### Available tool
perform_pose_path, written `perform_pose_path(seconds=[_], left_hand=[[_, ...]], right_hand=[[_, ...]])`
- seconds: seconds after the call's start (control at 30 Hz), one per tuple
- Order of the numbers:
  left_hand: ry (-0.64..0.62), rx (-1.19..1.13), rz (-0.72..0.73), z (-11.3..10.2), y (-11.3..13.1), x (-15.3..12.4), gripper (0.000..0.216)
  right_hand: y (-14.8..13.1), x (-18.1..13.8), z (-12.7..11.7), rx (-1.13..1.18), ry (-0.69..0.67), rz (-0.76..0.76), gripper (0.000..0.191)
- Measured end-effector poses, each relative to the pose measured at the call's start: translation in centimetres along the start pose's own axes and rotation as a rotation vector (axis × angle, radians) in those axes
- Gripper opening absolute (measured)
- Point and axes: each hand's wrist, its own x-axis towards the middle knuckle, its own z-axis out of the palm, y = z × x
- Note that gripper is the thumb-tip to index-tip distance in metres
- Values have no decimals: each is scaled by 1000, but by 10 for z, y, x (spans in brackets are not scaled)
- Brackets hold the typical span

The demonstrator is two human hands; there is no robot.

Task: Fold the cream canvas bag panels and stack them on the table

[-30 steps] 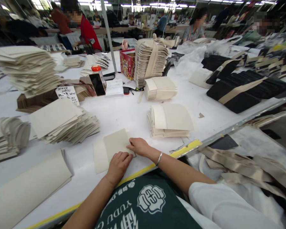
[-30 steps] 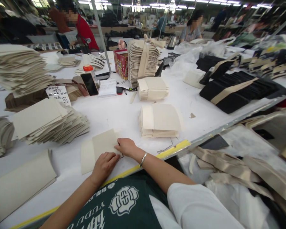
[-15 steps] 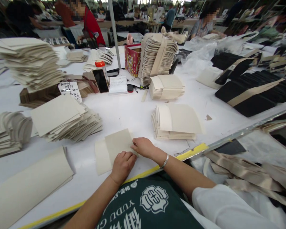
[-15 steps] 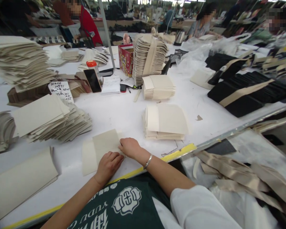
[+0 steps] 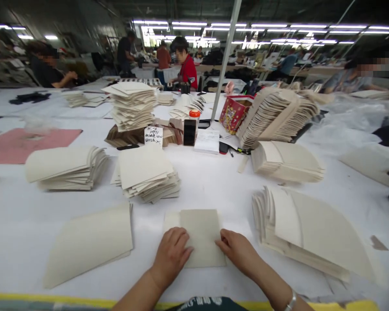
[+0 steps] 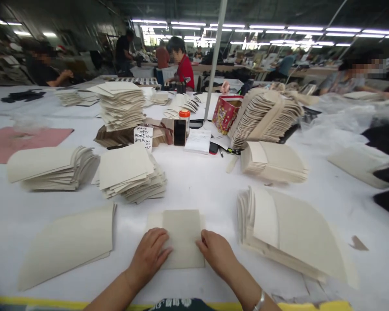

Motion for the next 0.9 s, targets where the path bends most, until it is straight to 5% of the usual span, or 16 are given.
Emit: perform_pose_path(seconds=[0.2,0.9], left_hand=[[7,120,4,5,-28,-9,48],[-98,132,2,9,-35,-4,54]], right_hand=[[0,7,4,-6,-64,39,24],[6,20,15,-29,-171,148,33]])
